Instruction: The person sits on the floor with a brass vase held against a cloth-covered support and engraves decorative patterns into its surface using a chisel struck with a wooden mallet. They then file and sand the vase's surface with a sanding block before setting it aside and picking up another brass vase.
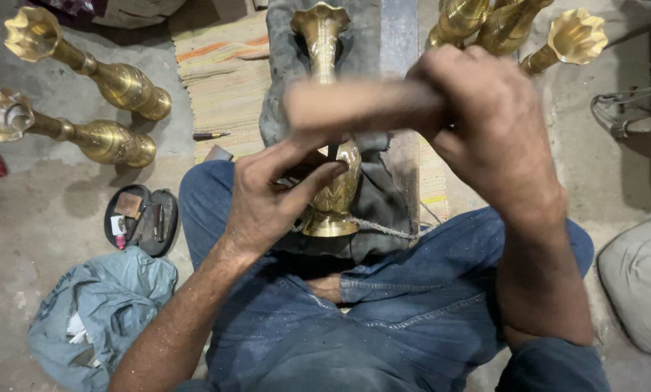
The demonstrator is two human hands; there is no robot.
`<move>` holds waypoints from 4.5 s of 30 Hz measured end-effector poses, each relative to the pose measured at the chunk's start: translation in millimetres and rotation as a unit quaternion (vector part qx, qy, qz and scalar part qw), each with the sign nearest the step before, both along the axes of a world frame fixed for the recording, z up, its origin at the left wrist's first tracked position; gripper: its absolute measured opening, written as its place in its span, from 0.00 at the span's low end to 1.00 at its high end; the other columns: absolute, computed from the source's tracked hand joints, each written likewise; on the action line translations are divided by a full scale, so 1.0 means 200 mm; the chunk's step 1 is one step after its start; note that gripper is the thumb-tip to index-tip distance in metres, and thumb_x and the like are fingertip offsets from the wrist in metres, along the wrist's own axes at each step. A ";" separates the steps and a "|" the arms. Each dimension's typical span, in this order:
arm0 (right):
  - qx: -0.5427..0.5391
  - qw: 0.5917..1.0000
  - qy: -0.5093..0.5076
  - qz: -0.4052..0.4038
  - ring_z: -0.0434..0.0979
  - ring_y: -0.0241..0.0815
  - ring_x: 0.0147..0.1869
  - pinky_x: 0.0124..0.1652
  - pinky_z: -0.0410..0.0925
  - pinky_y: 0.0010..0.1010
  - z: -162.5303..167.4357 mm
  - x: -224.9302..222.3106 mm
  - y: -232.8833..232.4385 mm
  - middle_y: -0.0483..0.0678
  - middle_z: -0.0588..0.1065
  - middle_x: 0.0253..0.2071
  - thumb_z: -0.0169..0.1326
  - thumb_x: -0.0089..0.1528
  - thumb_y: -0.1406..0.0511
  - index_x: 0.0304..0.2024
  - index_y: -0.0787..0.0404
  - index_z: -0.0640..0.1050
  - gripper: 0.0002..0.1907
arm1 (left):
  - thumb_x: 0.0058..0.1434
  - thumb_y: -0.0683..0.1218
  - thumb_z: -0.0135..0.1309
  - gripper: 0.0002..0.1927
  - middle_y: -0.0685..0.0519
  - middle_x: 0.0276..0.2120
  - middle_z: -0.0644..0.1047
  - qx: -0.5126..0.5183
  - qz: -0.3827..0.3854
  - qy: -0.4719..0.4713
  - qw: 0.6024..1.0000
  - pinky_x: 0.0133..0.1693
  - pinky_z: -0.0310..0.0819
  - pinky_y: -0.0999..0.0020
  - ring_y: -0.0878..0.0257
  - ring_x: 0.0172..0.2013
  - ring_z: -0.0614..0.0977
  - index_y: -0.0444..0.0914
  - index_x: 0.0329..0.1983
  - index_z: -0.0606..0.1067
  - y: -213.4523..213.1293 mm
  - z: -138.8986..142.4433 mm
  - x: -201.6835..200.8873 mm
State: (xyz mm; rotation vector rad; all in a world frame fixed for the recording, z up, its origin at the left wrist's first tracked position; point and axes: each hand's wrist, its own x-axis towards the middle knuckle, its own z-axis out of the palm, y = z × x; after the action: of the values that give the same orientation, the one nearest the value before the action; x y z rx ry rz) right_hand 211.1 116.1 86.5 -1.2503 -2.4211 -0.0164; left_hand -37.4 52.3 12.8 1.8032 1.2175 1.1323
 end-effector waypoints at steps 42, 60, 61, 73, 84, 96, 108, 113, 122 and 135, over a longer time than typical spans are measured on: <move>-0.077 0.992 0.095 0.023 0.79 0.51 0.43 0.42 0.69 0.46 0.03 -0.02 -0.02 0.52 0.75 0.37 0.64 0.60 0.70 0.45 0.65 0.71 0.16 | 0.62 0.42 0.67 0.19 0.51 0.42 0.85 0.014 0.014 -0.007 1.000 0.43 0.83 0.70 0.65 0.41 0.87 0.35 0.56 0.79 -0.01 -0.01 -0.02; 0.082 0.995 0.006 0.052 0.81 0.45 0.38 0.36 0.71 0.37 -0.02 0.00 0.00 0.51 0.77 0.34 0.66 0.59 0.70 0.42 0.63 0.73 0.14 | 0.65 0.42 0.65 0.19 0.50 0.50 0.84 0.050 -0.019 -0.009 0.999 0.49 0.85 0.70 0.63 0.46 0.87 0.36 0.59 0.77 0.00 -0.01 -0.01; 0.028 0.993 0.092 0.062 0.81 0.42 0.42 0.38 0.71 0.32 -0.03 0.00 0.00 0.52 0.77 0.37 0.63 0.65 0.71 0.45 0.65 0.72 0.13 | 0.67 0.42 0.63 0.19 0.50 0.52 0.83 0.051 -0.031 -0.027 0.998 0.50 0.86 0.70 0.63 0.48 0.87 0.36 0.60 0.76 0.00 -0.02 -0.01; -0.038 0.997 0.053 0.044 0.78 0.47 0.42 0.42 0.71 0.43 -0.04 0.00 0.01 0.50 0.75 0.37 0.64 0.64 0.71 0.45 0.64 0.73 0.13 | 0.65 0.42 0.65 0.19 0.50 0.49 0.83 0.050 0.003 -0.001 0.999 0.46 0.83 0.70 0.63 0.46 0.87 0.34 0.57 0.76 0.00 -0.02 -0.02; -0.018 0.995 0.085 0.039 0.79 0.51 0.38 0.38 0.70 0.44 0.04 -0.04 -0.01 0.51 0.76 0.33 0.61 0.56 0.76 0.41 0.65 0.74 0.13 | 0.68 0.41 0.63 0.17 0.50 0.51 0.83 0.064 -0.030 -0.013 0.997 0.50 0.83 0.68 0.63 0.47 0.86 0.35 0.60 0.77 0.00 0.01 -0.03; 0.032 0.999 0.018 0.026 0.80 0.52 0.44 0.39 0.70 0.43 0.08 -0.05 -0.04 0.53 0.76 0.36 0.64 0.56 0.72 0.45 0.64 0.73 0.17 | 0.69 0.41 0.62 0.18 0.51 0.50 0.83 0.038 -0.047 -0.046 0.997 0.50 0.83 0.70 0.64 0.47 0.86 0.35 0.61 0.76 0.01 -0.04 -0.04; 0.011 0.999 0.021 0.032 0.77 0.56 0.41 0.38 0.68 0.47 0.06 -0.06 -0.04 0.56 0.74 0.35 0.64 0.57 0.73 0.43 0.66 0.72 0.16 | 0.68 0.39 0.60 0.18 0.50 0.46 0.83 0.013 -0.047 -0.045 0.998 0.48 0.82 0.71 0.66 0.45 0.84 0.36 0.61 0.76 0.00 -0.05 -0.05; 0.014 0.998 -0.047 0.040 0.78 0.57 0.38 0.39 0.70 0.49 0.00 -0.05 -0.01 0.56 0.75 0.33 0.66 0.56 0.71 0.41 0.65 0.73 0.16 | 0.69 0.38 0.61 0.11 0.50 0.43 0.83 0.018 -0.003 -0.110 0.994 0.46 0.80 0.71 0.63 0.43 0.84 0.36 0.54 0.79 -0.05 -0.12 -0.05; -0.064 0.987 0.149 0.006 0.83 0.49 0.44 0.41 0.75 0.42 -0.33 -0.14 0.19 0.54 0.79 0.43 0.72 0.59 0.55 0.49 0.62 0.72 0.28 | 0.79 0.42 0.51 0.06 0.49 0.51 0.81 0.031 0.223 -0.087 0.970 0.57 0.79 0.63 0.56 0.54 0.82 0.36 0.55 0.74 -0.16 -0.23 0.03; -0.175 0.970 0.102 -0.137 0.82 0.64 0.35 0.36 0.73 0.51 -0.52 -0.21 0.19 0.58 0.79 0.30 0.71 0.53 0.59 0.65 0.56 0.59 0.44 | 0.71 0.41 0.55 0.16 0.49 0.51 0.82 0.073 0.217 0.044 0.973 0.50 0.81 0.61 0.55 0.50 0.86 0.37 0.61 0.75 -0.19 -0.14 0.11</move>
State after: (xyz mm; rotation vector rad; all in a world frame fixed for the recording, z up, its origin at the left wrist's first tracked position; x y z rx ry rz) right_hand 169.0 154.2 -17.4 -1.6436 -2.1175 0.4562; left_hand -15.2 15.2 -14.9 1.7552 1.6753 1.4241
